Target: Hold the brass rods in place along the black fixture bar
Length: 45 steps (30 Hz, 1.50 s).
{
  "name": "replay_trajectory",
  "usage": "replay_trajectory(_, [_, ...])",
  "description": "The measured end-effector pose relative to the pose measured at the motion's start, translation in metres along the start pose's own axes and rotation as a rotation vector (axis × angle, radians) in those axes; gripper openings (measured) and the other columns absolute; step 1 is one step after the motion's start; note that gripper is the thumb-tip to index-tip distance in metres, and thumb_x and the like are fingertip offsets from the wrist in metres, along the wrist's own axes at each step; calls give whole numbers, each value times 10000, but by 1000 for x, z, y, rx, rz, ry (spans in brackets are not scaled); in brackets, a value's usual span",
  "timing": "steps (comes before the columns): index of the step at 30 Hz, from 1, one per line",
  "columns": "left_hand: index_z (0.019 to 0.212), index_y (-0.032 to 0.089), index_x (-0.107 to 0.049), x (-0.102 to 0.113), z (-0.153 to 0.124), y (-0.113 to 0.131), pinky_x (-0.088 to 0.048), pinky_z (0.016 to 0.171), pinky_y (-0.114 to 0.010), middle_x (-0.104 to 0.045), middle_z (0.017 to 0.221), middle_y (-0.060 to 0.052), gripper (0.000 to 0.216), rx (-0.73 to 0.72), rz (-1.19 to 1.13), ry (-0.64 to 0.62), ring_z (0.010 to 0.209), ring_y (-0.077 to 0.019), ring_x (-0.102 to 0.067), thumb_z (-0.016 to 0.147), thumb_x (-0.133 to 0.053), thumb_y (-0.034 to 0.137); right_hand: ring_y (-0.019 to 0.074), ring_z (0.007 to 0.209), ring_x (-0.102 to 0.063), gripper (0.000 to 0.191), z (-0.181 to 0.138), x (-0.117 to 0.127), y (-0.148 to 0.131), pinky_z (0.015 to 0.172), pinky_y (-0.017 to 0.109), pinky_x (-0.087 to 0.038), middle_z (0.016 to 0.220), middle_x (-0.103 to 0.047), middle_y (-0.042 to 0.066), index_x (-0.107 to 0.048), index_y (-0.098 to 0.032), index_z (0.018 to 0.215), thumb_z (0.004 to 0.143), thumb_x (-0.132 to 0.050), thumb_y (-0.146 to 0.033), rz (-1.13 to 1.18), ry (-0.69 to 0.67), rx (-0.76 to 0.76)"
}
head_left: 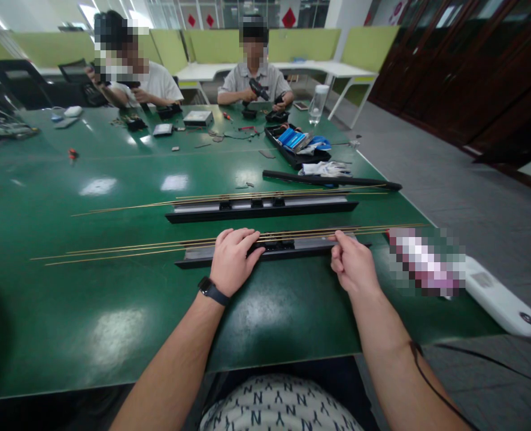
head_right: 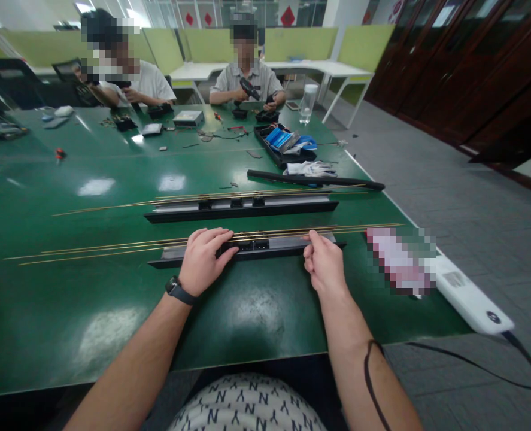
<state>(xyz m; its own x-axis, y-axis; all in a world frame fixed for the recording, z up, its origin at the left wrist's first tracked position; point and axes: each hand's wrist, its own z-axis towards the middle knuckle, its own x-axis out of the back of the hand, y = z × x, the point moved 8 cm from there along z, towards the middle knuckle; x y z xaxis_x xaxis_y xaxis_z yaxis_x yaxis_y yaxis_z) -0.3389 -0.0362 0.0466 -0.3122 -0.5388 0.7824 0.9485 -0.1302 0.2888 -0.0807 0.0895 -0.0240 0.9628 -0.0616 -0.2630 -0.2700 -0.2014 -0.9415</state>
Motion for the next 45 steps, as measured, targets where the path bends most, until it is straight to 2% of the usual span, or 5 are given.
replay_trajectory(11, [1212,244,-694,-1,-1,-2,-422,1093,-475,-738,1224,-69,298,7,2,0,1162,-246,-668,936,-695,357,48,280,-336,240,6,27,-13,256,161,-202,475,-516,-64,-620,-173,762,843,-736,-368,63,261,42])
replay_trajectory(17, [1212,253,-696,-1,0,-2,-427,1093,-478,-737,1228,-69,293,15,-3,-1,1166,-247,-668,936,-691,351,50,285,-341,232,8,31,-13,263,160,-214,483,-524,-62,-630,-169,790,845,-722,-374,76,278,67])
replay_trajectory(26, [1198,242,-689,0,1,0,-407,1104,-471,-737,1224,-67,280,13,-5,-6,1171,-241,-664,942,-690,355,51,267,-336,222,3,17,-10,255,166,-186,470,-546,-39,-664,-148,782,795,-745,-355,12,177,40])
replay_trajectory(36, [1212,254,-694,-1,0,-2,-413,1108,-480,-733,1241,-75,285,23,-13,-19,1180,-250,-661,949,-672,363,38,272,-300,383,-11,-23,7,288,160,-176,462,-550,-36,-693,-141,869,755,-842,-475,-45,-222,-119])
replay_trajectory(45, [1210,247,-691,-1,0,-1,-413,1099,-470,-735,1232,-71,290,12,0,-12,1176,-245,-662,944,-681,362,36,273,-291,410,-14,-30,9,292,157,-178,468,-557,-41,-701,-139,917,788,-808,-514,-55,-272,-115])
